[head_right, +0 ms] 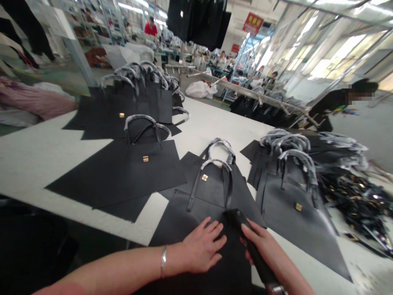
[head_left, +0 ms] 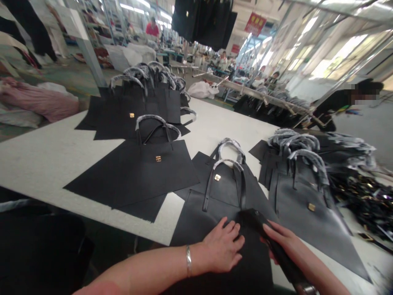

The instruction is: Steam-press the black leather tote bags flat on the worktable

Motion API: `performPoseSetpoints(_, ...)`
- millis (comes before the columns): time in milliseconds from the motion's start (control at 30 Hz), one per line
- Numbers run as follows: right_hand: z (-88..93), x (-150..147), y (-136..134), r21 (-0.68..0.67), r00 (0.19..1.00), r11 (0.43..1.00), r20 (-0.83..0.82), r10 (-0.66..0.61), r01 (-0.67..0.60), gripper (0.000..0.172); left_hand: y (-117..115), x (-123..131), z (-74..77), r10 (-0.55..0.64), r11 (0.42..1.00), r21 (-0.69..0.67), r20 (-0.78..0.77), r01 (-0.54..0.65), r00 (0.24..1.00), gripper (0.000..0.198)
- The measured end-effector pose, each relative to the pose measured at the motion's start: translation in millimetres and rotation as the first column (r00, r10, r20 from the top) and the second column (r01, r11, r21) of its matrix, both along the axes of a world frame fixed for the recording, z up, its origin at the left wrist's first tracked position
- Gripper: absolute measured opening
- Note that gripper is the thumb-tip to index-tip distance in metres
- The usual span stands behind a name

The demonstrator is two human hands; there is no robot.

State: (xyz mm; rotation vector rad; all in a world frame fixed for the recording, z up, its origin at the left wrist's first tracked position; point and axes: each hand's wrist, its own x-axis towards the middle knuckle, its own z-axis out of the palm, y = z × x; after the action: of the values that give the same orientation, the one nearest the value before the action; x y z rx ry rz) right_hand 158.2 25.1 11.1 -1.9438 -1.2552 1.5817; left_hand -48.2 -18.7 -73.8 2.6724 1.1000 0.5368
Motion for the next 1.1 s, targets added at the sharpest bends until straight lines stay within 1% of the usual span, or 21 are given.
performPoseSetpoints(100, 1.9, -8, 11, 0.188, 0.997, 0.980, 0.032, -0.065, 0.058, 0.049, 0, -1, 2.3, 0.006, 1.000, -0.004, 0.002, -0.006, 1.000, 0.051)
performPoseSetpoints(167, 6.9, -14, 15, 0.259, 0.995, 0.962, 0.017, -0.099, 0.091, 0.053, -1, -2, 3.5, 0.008, 1.000, 0.007, 0.001, -0.008, 1.000, 0.050)
performPoseSetpoints(233, 12.6, -23, 16, 0.226, 0.998, 0.972, -0.025, -0.061, 0.065, 0.061, -2, -2, 4.0, 0.008, 1.000, 0.026, -0.004, -0.008, 1.000, 0.050)
performPoseSetpoints(267, 14.8, -29, 15, 0.184, 0.999, 0.983, -0.039, -0.018, 0.025, 0.064, -2, -2, 3.9, 0.009, 0.999, 0.036, -0.008, -0.009, 1.000, 0.050)
performPoseSetpoints(333, 16.7, -44, 13, 0.084, 0.993, 0.992, -0.062, 0.097, -0.092, 0.068, -2, -2, 2.8, 0.011, 0.999, 0.052, -0.007, -0.011, 1.000, 0.050)
performPoseSetpoints(367, 16.3, -52, 12, 0.044, 0.985, 0.987, -0.072, 0.155, -0.152, 0.068, -1, -3, 1.7, 0.010, 0.998, 0.057, 0.001, -0.010, 1.000, 0.049)
performPoseSetpoints(433, 13.7, -68, 12, 0.002, 0.960, 0.965, -0.096, 0.262, -0.263, 0.065, 0, -3, -1.2, -0.003, 0.998, 0.063, 0.028, 0.002, 1.000, 0.044)
performPoseSetpoints(533, 8.5, -91, 18, 0.038, 0.922, 0.930, -0.117, 0.368, -0.366, 0.053, 2, -2, -5.0, -0.020, 0.997, 0.082, 0.060, 0.015, 0.998, 0.038)
performPoseSetpoints(600, 5.6, -106, 26, 0.054, 0.912, 0.917, -0.098, 0.399, -0.395, 0.048, 3, -2, -5.8, -0.017, 0.995, 0.104, 0.064, 0.010, 0.998, 0.038)
performPoseSetpoints(700, 4.6, -129, 39, 0.064, 0.924, 0.923, -0.020, 0.381, -0.380, 0.051, 2, -3, -5.4, 0.009, 0.990, 0.141, 0.054, -0.016, 0.998, 0.045)
performPoseSetpoints(767, 7.4, -142, 45, 0.091, 0.933, 0.928, 0.005, 0.361, -0.360, 0.053, 1, -4, -6.2, 0.030, 0.987, 0.159, 0.053, -0.038, 0.998, 0.047)
performPoseSetpoints(833, 12.5, -152, 46, 0.094, 0.923, 0.920, -0.022, 0.385, -0.382, 0.053, 1, -3, -9.5, 0.036, 0.984, 0.174, 0.065, -0.047, 0.997, 0.048)
performPoseSetpoints(933, 18.0, -162, 42, 0.016, 0.865, 0.868, -0.077, 0.496, -0.496, 0.048, 3, 3, -20.4, 0.047, 0.977, 0.202, 0.082, -0.063, 0.996, 0.048)
performPoseSetpoints(1000, 17.0, -170, 40, -0.038, 0.836, 0.837, -0.085, 0.542, -0.546, 0.046, 6, 9, -30.2, 0.048, 0.975, 0.215, 0.074, -0.063, 0.996, 0.043)
performPoseSetpoints(1033, 15.2, -175, 41, -0.052, 0.831, 0.830, -0.082, 0.550, -0.555, 0.046, 8, 12, -35.1, 0.038, 0.975, 0.216, 0.061, -0.050, 0.997, 0.040)
performPoseSetpoints(1100, 10.8, -186, 46, -0.037, 0.840, 0.840, -0.068, 0.538, -0.541, 0.045, 11, 17, -43.2, 0.014, 0.976, 0.216, 0.024, -0.019, 1.000, 0.034)
